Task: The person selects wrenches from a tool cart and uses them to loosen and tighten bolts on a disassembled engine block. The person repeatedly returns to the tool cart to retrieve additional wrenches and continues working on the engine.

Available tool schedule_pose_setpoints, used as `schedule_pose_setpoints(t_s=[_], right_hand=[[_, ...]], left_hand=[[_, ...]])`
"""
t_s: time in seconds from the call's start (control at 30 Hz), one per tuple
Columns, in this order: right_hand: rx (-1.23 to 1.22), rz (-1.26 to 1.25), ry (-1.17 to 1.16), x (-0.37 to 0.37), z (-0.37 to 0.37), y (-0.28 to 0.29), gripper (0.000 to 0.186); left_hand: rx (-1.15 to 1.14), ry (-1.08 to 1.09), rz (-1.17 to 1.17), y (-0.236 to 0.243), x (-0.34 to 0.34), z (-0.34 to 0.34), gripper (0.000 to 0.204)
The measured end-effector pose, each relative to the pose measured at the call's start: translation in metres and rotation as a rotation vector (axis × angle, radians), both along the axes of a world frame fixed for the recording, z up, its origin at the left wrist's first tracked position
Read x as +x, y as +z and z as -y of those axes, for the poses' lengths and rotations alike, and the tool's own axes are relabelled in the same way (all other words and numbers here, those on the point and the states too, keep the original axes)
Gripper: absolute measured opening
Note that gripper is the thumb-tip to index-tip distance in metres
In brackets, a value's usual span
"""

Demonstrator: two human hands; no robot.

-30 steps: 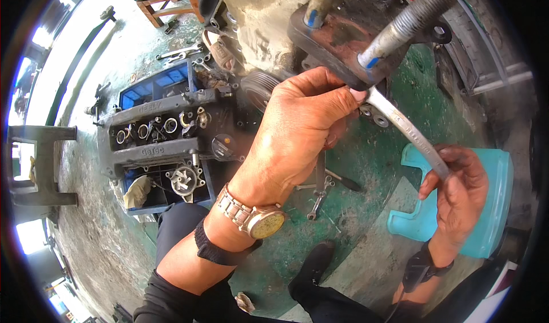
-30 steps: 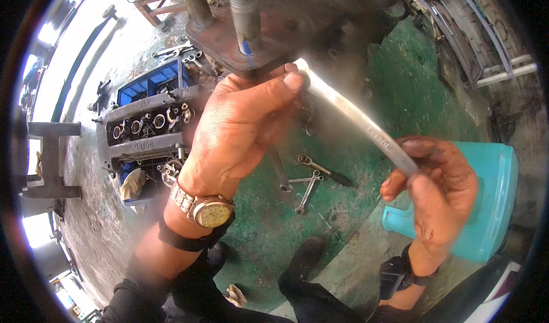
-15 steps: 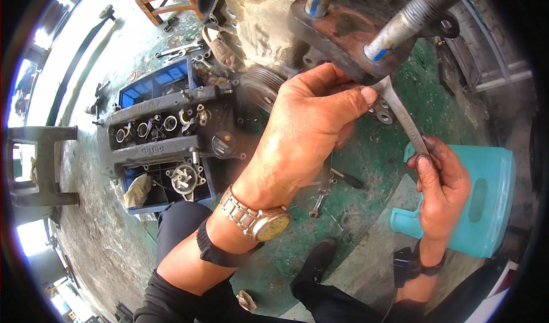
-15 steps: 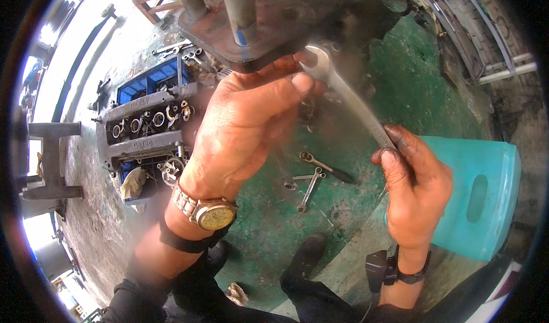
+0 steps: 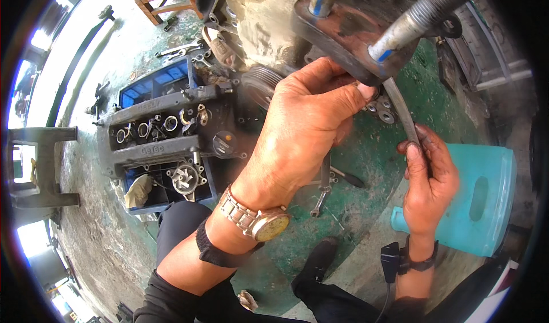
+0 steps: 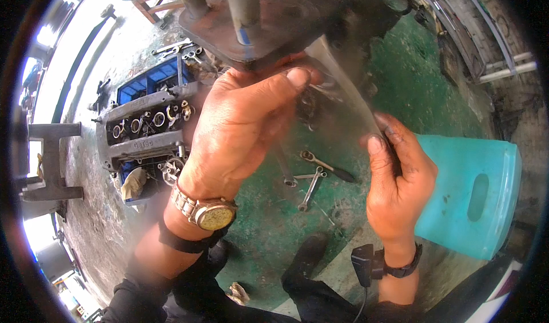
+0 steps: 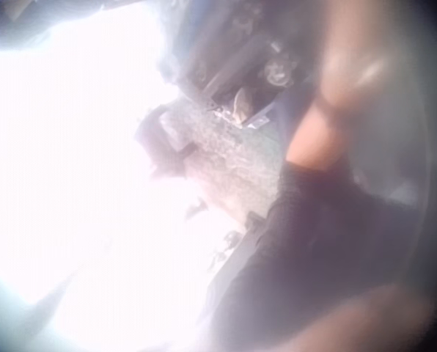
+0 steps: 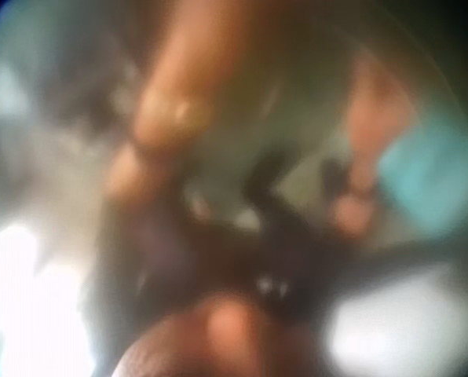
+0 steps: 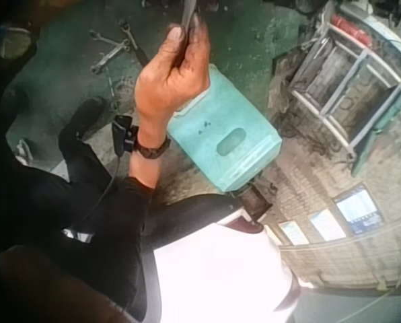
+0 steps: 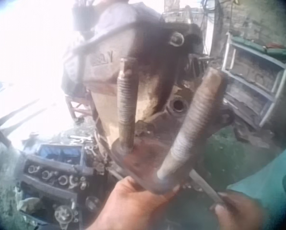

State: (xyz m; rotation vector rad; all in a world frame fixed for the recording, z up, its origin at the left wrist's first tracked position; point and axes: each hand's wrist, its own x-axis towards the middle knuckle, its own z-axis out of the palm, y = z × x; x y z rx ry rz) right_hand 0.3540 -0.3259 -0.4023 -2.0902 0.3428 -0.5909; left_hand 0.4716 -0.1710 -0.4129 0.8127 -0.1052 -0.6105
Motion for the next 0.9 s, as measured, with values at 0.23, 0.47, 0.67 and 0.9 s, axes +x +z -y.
schedule_pose_setpoints(t_s=[0.23,0.47,0.67,0.9], right_hand=[[0.067,-0.054,-0.017,0.004,0.008,0.001,0.022],[0.098,-0.045,-0.017,0.007,0.013,0.006,0.022],[0.189,-0.054,0.001,0.01,0.014,-0.009,0.023],[0.211,-0.039,0.084,0.012,0.012,-0.025,0.027]], left_hand=[[0.01,-0.018,-0.024,0.005,0.002,-0.004,0.018],[0.03,-0.048,-0.029,0.005,0.002,-0.006,0.02],[0.04,-0.038,-0.02,0.005,0.003,-0.005,0.02],[0.029,-0.015,-0.002,0.004,0.003,-0.004,0.021]])
